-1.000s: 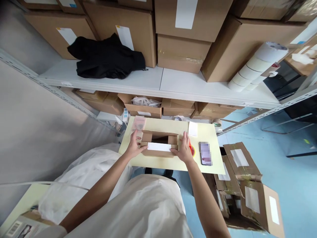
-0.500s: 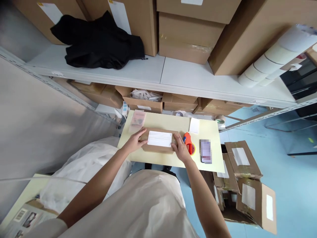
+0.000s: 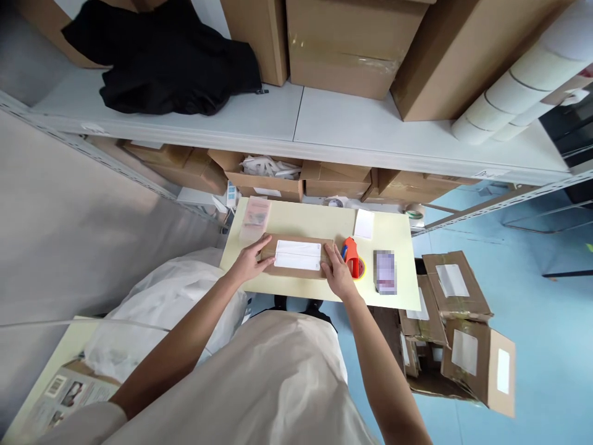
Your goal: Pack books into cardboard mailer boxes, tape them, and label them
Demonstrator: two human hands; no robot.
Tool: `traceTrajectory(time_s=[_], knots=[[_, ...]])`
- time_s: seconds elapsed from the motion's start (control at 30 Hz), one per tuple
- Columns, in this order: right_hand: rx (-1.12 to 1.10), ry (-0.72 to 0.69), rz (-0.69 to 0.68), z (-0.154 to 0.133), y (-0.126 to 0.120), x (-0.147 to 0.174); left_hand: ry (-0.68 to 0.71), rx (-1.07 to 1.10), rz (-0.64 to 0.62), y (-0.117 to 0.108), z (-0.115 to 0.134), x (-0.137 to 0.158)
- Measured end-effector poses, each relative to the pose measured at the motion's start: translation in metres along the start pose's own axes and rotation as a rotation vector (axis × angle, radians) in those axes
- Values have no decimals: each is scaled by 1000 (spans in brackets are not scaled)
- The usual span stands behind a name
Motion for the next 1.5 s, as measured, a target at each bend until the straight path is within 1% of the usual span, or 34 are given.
traceTrajectory(time_s=[0.1,0.17,0.23,0.37,0.43,0.5,0.57,0.6,0.63,0.7,0.73,0.77,0.83,0.9,1.03,1.1,1.17,1.27,1.33,1.4,1.5], knots=[[-4,1,20,0,-5,-13,19,-65,5,-1,3,-16],[1,13,20,1,-5,-15,19,-95,-4,0,4,-19],[6,28,15,2,-3,-10,18,-139,-14,2,8,-14],[0,54,29,-1,1,4,9,-361,54,4,25,3],[-4,53,34,-4,2,6,67,-459,8,13,38,8],[-16,38,27,-6,1,3,140,-498,-90,27,47,9],[-36,21,27,-1,-4,-1,165,-517,-141,35,49,8],[-47,37,52,5,-9,-2,160,-530,-146,36,48,7],[-49,81,100,16,-16,-1,152,-546,-146,37,46,6],[-12,244,212,47,-31,3,147,-579,-150,37,42,4],[32,334,240,62,-35,7,148,-595,-151,38,40,3],[90,407,235,76,-35,9,148,-608,-150,38,39,2],[223,492,181,94,-28,11,146,-625,-143,38,38,2],[314,539,161,104,-18,11,143,-633,-141,39,37,1],[365,613,162,111,4,13,134,-629,-137,39,37,0],[359,621,150,114,12,16,129,-614,-132,37,37,-1],[337,591,154,114,16,18,127,-598,-130,35,36,-2],[347,527,217,111,12,18,133,-594,-130,33,36,-3],[386,515,256,109,9,18,138,-601,-127,31,36,-4],[413,519,234,110,9,16,142,-604,-124,30,37,-5],[390,510,131,111,16,12,144,-588,-111,28,38,-6]])
Point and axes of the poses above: each hand's wrist, its own x-axis away from the middle knuckle, its own y-axis out of the palm, z = x × y, the point moved 8 cm from there along -x, towards the middle knuckle, and after that the axes turned 3 degrees about x, right-handed, at the moved point
